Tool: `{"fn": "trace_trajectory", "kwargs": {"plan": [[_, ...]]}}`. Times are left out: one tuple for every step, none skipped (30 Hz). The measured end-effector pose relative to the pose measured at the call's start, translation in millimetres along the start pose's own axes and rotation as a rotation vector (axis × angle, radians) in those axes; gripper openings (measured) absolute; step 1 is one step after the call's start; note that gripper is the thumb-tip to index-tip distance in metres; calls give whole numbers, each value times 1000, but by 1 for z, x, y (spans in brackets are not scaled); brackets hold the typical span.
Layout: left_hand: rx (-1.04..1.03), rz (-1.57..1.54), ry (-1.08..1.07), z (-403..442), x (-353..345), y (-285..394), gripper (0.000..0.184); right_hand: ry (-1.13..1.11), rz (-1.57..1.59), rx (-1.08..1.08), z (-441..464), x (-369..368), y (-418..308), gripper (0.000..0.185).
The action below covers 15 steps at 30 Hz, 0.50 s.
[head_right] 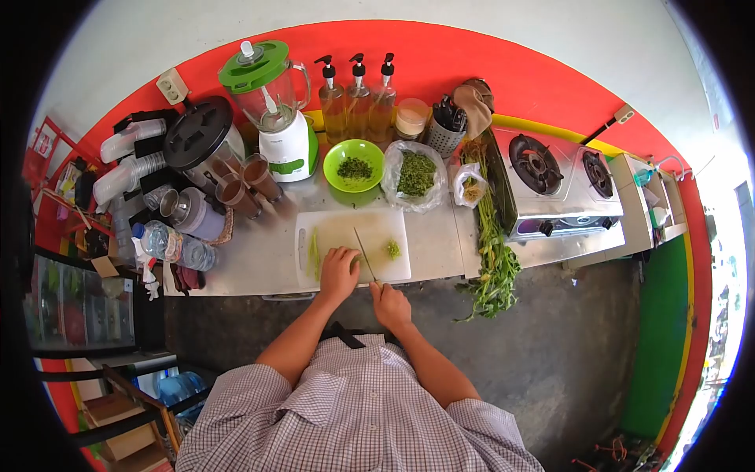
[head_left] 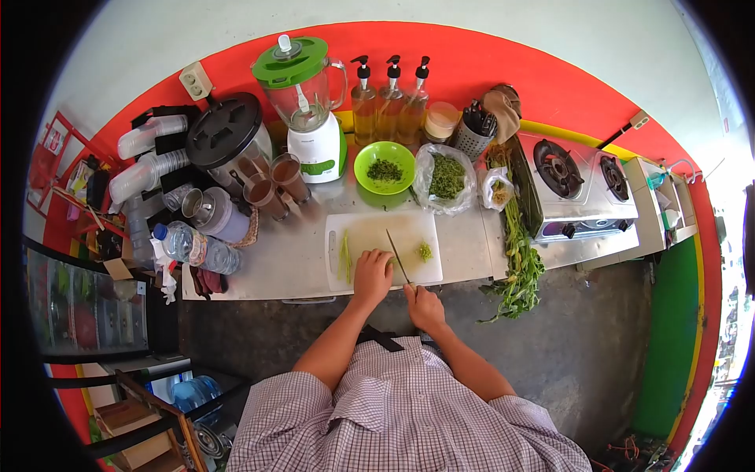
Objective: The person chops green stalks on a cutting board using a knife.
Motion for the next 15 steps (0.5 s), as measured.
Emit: {"fn": "trace_trajectory", "kwargs": {"plan": [[-17, -27, 13, 1, -3, 0, 23, -4, -1, -1, 0, 0, -1, 61], [-13, -28, 10, 1, -7, -3, 23, 9, -5, -30, -1, 1, 0, 61], [-7, -28, 8, 2, -9, -4, 22, 21, -11, -59, -3, 3, 4, 61], [-3, -28, 5, 1, -11, -5, 21, 16, -13, -63, -3, 2, 4, 61], [-2, -29, -1, -1, -12, -5, 21, 9, -18, -64, -4, 2, 5, 60], [-22, 4, -7, -2, -12, -2, 21, 5, -23, -65, -6, 2, 4, 60], [-43, 38, -11, -2, -11, 1, 20, 8, -20, -69, -8, 3, 3, 60], [-49, 37, -13, -1, -10, 3, 20, 5, -35, -62, -10, 4, 2, 59], [-55, 49, -14, -2, -10, 3, 20, 4, -50, -56, -12, 4, 0, 59], [-59, 61, -13, -2, -11, 3, 20, 9, -48, -59, -12, 2, 2, 59], [-63, 60, -14, -1, -12, 2, 20, 20, -51, -50, -12, -2, 2, 59], [-59, 52, -14, -1, -12, 1, 21, 29, -54, -40, -12, -2, 0, 59], [-54, 43, -14, -2, -12, 1, 21, 28, -53, -43, -11, -2, 0, 59], [-55, 42, -18, -4, -13, 0, 21, 10, -78, -44, -7, -3, 0, 60], [-55, 36, -11, -4, -12, 0, 20, -6, -104, -44, -4, -2, -2, 60]]}}
Point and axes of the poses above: each hand's wrist, its own z-axis towards the middle knuckle, its own x-axis out of the back of the hand, y = z × x, the point moved 9 cm from there along z, towards the middle knuckle, and after that the axes turned 3 degrees about x, right-handed, at the moved point
